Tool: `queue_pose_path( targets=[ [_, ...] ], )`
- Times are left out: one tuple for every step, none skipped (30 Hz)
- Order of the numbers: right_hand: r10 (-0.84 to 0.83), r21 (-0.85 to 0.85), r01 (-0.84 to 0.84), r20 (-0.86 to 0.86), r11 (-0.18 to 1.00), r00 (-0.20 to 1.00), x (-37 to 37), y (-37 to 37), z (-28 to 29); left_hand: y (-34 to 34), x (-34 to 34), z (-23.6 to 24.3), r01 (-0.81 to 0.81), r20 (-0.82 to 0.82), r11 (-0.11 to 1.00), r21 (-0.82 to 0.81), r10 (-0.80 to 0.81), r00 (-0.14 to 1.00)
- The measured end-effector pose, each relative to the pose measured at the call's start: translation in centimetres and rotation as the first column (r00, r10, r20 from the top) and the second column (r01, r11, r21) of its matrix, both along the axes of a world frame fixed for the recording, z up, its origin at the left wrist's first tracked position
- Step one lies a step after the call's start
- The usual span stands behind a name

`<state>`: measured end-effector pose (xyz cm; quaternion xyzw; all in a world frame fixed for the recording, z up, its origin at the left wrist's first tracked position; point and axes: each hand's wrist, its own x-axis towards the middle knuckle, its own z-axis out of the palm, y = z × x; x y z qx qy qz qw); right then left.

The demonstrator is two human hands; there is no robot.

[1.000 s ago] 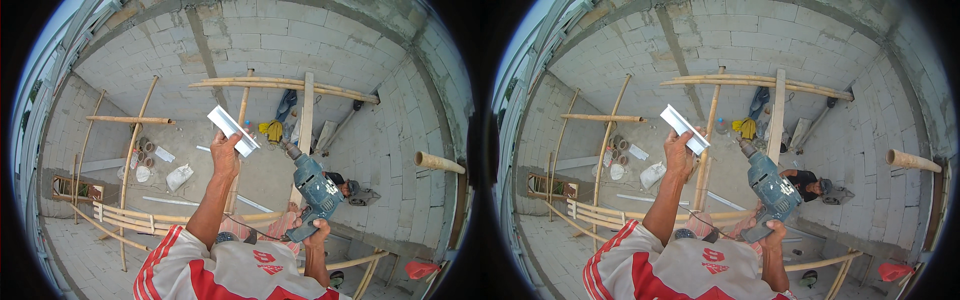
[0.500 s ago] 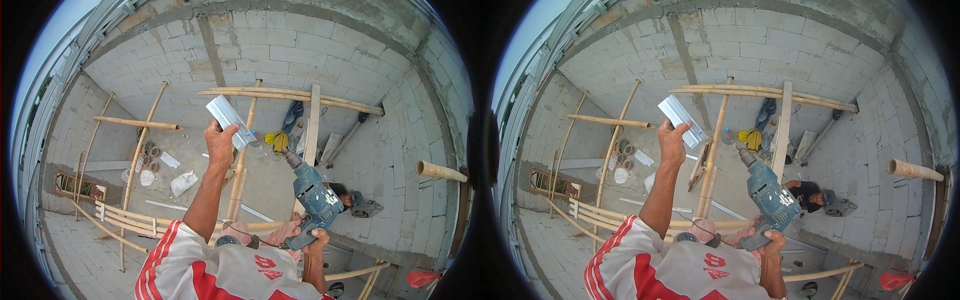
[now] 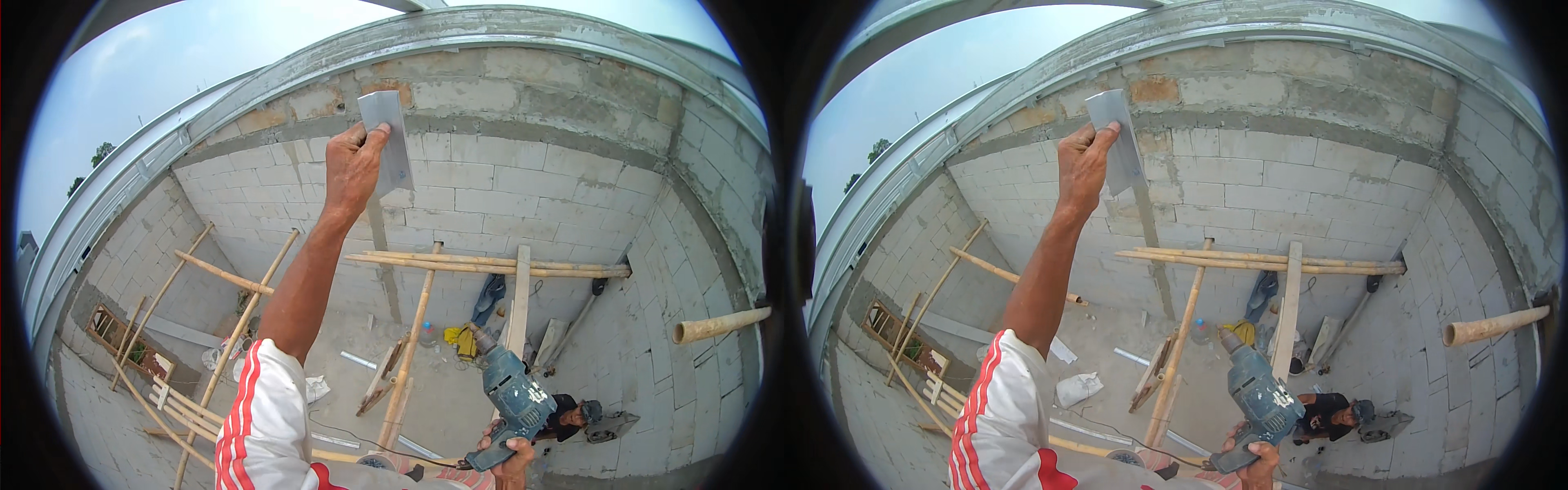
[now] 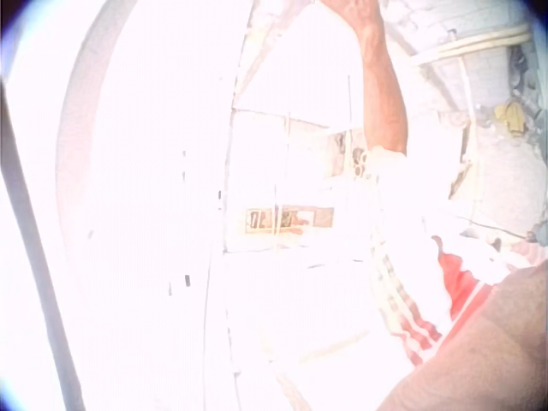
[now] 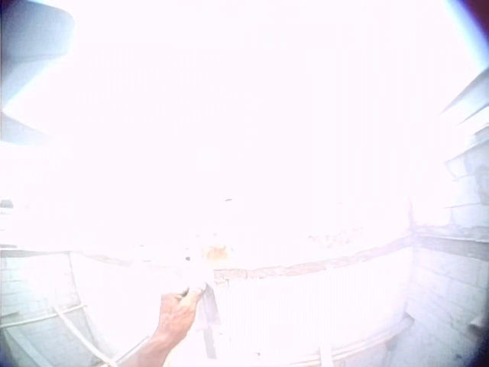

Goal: The person places screws onto a power drill bit, positions metal brackets against the steel roof framing, and drives the screws into the frame using the drill.

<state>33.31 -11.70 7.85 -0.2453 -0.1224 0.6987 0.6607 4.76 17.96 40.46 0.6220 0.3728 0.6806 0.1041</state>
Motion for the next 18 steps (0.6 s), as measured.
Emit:
queue_pose_path(
  targets=[
    [-0.003, 0.004, 0.003, -0.002, 1.000, 1.000, -0.1, 0.2, -0.3, 0.7, 0.7, 2.2, -0.053, -0.073, 0.998, 0.028, 0.055, 0.996],
    [0.012, 0.007, -0.012, -0.021, 1.000, 1.000, -0.1, 0.3, -0.6, 1.3, 1.2, 4.3, -0.108, -0.145, 0.992, 0.060, 0.115, 0.983],
    [0.019, 0.007, -0.018, -0.035, 1.000, 0.999, 0.0, 0.3, -0.8, 2.6, 1.9, 5.7, -0.113, -0.171, 0.991, 0.072, 0.124, 0.977],
    [0.004, 0.005, -0.004, -0.033, 1.000, 0.999, -0.1, 0.4, -0.8, 4.2, 2.6, 6.9, -0.113, -0.195, 0.990, 0.082, 0.128, 0.972],
    [-0.014, 0.008, 0.014, -0.019, 1.000, 1.000, -0.2, 0.4, -0.7, 6.0, 3.0, 8.0, -0.103, -0.194, 0.991, 0.081, 0.117, 0.974],
    [-0.022, 0.015, 0.023, -0.008, 1.000, 1.000, -0.3, 0.5, -0.6, 7.7, 2.8, 9.2, -0.119, -0.200, 0.988, 0.095, 0.136, 0.970],
    [-0.034, 0.014, 0.034, -0.009, 0.999, 0.999, -0.2, 0.5, -0.5, 9.3, 3.0, 10.1, -0.123, -0.205, 0.987, 0.104, 0.142, 0.968],
    [-0.045, 0.000, 0.045, 0.023, 0.999, 0.999, -0.2, 0.5, -0.4, 10.1, 3.3, 10.9, -0.113, -0.209, 0.988, 0.103, 0.133, 0.969],
    [-0.051, -0.016, 0.052, 0.055, 0.998, 0.997, -0.3, 0.2, -0.4, 10.5, 3.4, 11.7, -0.136, -0.192, 0.986, 0.093, 0.152, 0.969],
    [-0.056, -0.021, 0.057, 0.049, 0.998, 0.997, -0.3, 0.1, -0.6, 10.9, 3.5, 12.4, -0.160, -0.176, 0.984, 0.084, 0.172, 0.969],
    [-0.049, -0.022, 0.049, 0.024, 0.999, 0.999, -0.2, -0.1, -0.8, 11.5, 3.4, 13.1, -0.139, -0.176, 0.986, 0.088, 0.153, 0.972],
    [-0.041, -0.023, 0.041, -0.001, 0.999, 0.999, -0.2, -0.2, -1.1, 12.0, 3.2, 13.2, -0.135, -0.183, 0.987, 0.085, 0.149, 0.972],
    [-0.044, -0.026, 0.043, -0.008, 0.999, 0.999, -0.1, -0.3, -1.6, 12.5, 3.1, 13.4, -0.113, -0.173, 0.985, 0.130, 0.135, 0.976],
    [-0.058, -0.043, 0.057, -0.010, 0.997, 0.998, 0.0, -0.4, -2.2, 12.8, 3.5, 13.4, -0.083, -0.164, 0.982, 0.173, 0.112, 0.980],
    [-0.075, -0.061, 0.075, -0.008, 0.995, 0.997, 0.0, -0.4, -2.3, 11.9, 4.0, 13.4, -0.121, -0.204, 0.983, 0.138, 0.148, 0.968],
    [-0.089, -0.069, 0.088, -0.011, 0.994, 0.996, 0.1, -0.4, -2.2, 11.9, 4.7, 13.3, -0.107, -0.208, 0.986, 0.131, 0.133, 0.969],
    [-0.103, -0.087, 0.106, 0.038, 0.990, 0.994, 0.2, -0.5, -1.3, 11.8, 4.8, 13.4, -0.128, -0.209, 0.964, 0.232, 0.178, 0.962],
    [-0.118, -0.105, 0.127, 0.088, 0.986, 0.989, 0.2, -0.6, -0.9, 11.7, 5.0, 13.4, -0.146, -0.204, 0.933, 0.330, 0.221, 0.954]
  ],
)
